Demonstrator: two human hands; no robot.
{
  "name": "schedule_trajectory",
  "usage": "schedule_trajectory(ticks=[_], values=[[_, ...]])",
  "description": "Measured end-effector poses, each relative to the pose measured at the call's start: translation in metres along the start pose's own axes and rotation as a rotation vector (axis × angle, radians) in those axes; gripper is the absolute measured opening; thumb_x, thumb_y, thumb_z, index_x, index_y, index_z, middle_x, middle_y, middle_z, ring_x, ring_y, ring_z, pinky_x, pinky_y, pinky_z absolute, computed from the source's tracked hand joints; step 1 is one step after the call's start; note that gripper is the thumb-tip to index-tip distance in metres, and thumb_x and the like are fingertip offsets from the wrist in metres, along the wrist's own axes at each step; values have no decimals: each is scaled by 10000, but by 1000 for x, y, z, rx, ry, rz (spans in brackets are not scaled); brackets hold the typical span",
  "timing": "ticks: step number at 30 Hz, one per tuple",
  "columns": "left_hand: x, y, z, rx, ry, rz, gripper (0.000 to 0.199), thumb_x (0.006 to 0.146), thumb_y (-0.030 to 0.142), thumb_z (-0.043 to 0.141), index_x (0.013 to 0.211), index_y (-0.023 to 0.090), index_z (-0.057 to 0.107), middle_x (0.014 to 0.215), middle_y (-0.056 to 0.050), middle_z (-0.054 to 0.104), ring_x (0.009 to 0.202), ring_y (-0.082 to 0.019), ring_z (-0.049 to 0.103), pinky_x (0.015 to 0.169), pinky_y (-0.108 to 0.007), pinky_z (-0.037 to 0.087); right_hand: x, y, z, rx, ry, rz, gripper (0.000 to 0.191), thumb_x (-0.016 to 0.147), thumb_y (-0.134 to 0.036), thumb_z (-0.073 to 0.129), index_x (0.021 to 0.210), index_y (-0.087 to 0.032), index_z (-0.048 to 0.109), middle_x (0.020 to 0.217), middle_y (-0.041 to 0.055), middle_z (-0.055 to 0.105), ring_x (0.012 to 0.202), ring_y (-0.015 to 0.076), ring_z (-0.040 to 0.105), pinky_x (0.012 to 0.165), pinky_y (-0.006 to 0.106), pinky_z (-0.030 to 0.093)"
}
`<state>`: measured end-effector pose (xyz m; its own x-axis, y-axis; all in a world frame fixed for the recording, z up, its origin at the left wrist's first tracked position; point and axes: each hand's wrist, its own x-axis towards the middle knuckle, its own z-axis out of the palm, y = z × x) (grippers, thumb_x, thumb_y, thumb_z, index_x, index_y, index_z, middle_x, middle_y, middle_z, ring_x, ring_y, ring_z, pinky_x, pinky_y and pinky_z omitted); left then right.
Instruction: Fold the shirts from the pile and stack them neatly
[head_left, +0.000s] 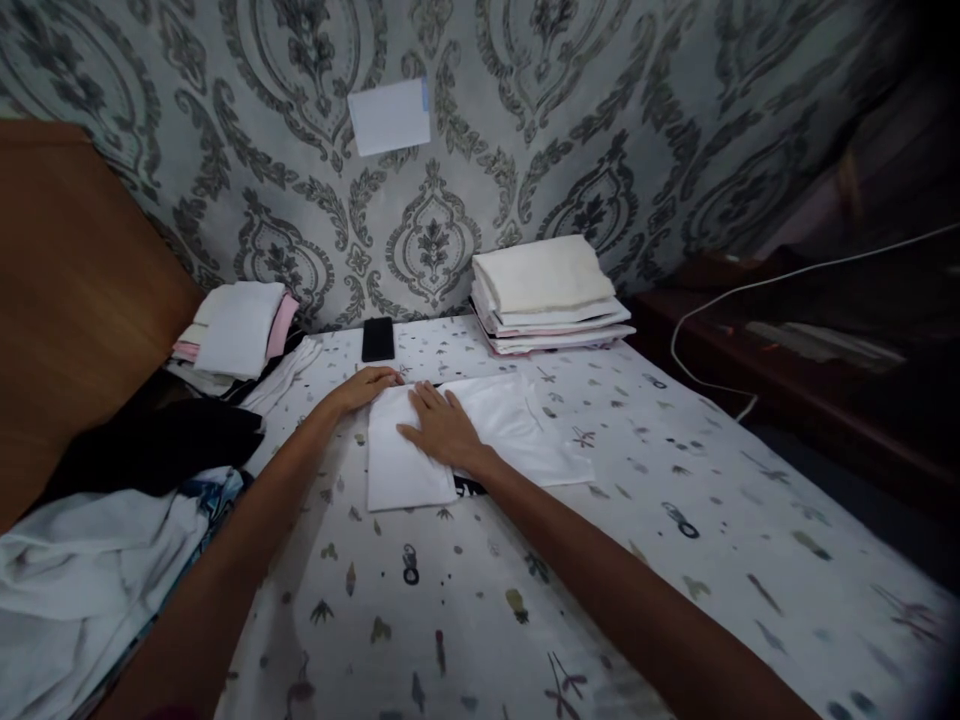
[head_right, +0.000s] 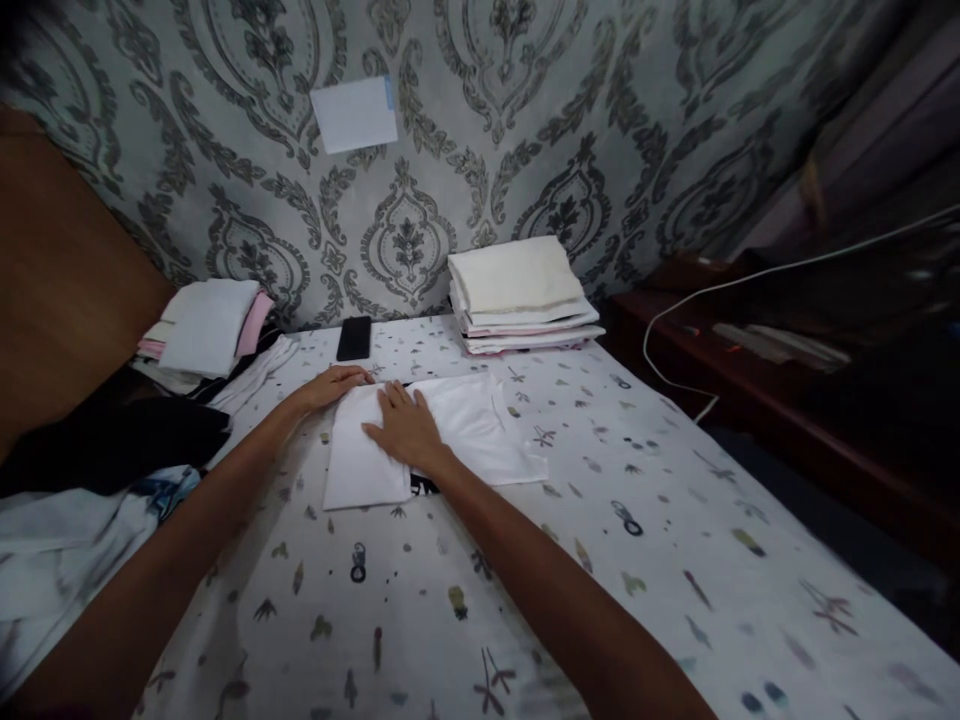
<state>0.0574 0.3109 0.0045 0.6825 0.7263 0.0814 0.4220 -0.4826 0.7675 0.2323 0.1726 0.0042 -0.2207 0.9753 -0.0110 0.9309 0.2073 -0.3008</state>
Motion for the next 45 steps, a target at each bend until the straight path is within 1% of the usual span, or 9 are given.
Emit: schedule_trajectory(ticks=[6, 11, 16, 21, 25, 28, 31, 39, 45], values=[[-8, -5, -3, 156, 60, -5, 416, 895, 489, 422, 929, 170, 687, 868, -39, 694, 814, -208, 596, 775, -320, 448, 0, 0, 2, -6, 14, 2, 723, 996, -527, 363, 1548, -65, 302, 1637, 152, 221, 1534, 247, 126, 1224, 481, 121], [-22, 2, -9, 298, 203, -34, 301, 864, 432, 497, 939, 195, 665, 732, -20, 591, 798, -224, 534, 843, -371, 425, 1, 1, 4, 4, 23, -4, 718, 992, -531, 358, 1546, -77, 311, 1634, 154, 236, 1532, 252, 134, 1222, 490, 125], [-65, 26, -17, 296, 344, -162, 289, 905, 409, 417, 904, 185, 600, 779, -30, 553, 787, -214, 508, 783, -354, 426, 1, 2, 7, 12, 24, -8, 705, 992, -514, 367, 1543, -78, 312, 1638, 154, 230, 1532, 267, 130, 1222, 496, 118], [-148, 80, 19, 277, -20, -64, 316, 781, 455, 646, 985, 222, 581, 970, -40, 570, 896, -224, 542, 799, -330, 453, 5, 5, 10, 24, 34, -14, 687, 1000, -508, 364, 1533, -76, 323, 1638, 162, 232, 1528, 276, 144, 1217, 509, 123], [-192, 106, 65, 560, 38, -139, 358, 846, 341, 590, 1180, 230, 525, 1070, -73, 550, 966, -254, 544, 818, -367, 448, -5, -4, 3, 52, 82, -16, 582, 1021, -426, 343, 1469, -64, 427, 1619, 182, 278, 1528, 291, 133, 1217, 518, 102], [-195, 109, 84, 689, 145, -185, 238, 906, 315, 510, 1121, 216, 535, 1036, -82, 565, 980, -265, 556, 815, -379, 446, -22, -19, -2, 77, 141, -90, 565, 1035, -398, 308, 1439, -35, 466, 1611, 193, 291, 1529, 292, 130, 1229, 475, 93], [-187, 110, 87, 778, 176, -215, 151, 938, 318, 481, 1027, 220, 553, 986, -73, 588, 966, -257, 573, 777, -359, 446, -39, -32, -2, 141, 58, -196, 652, 1043, -472, 246, 1472, -11, 413, 1598, 203, 316, 1517, 272, 195, 1221, 405, 184], [-181, 115, 90, 943, 150, -262, 151, 946, 248, 438, 980, 235, 584, 971, -101, 645, 943, -274, 597, 642, -328, 435, -49, -29, 10, 163, 10, -271, 753, 1033, -563, 160, 1457, -4, 435, 1547, 223, 401, 1486, 285, 285, 1216, 417, 209], [-187, 117, 91, 899, 100, -306, 245, 837, 86, 432, 977, 223, 580, 948, -120, 664, 844, -278, 634, 669, -366, 456, -53, -28, 18, 132, 68, -276, 638, 1029, -531, 292, 1472, -101, 451, 1570, 167, 382, 1499, 277, 256, 1227, 449, 208]])
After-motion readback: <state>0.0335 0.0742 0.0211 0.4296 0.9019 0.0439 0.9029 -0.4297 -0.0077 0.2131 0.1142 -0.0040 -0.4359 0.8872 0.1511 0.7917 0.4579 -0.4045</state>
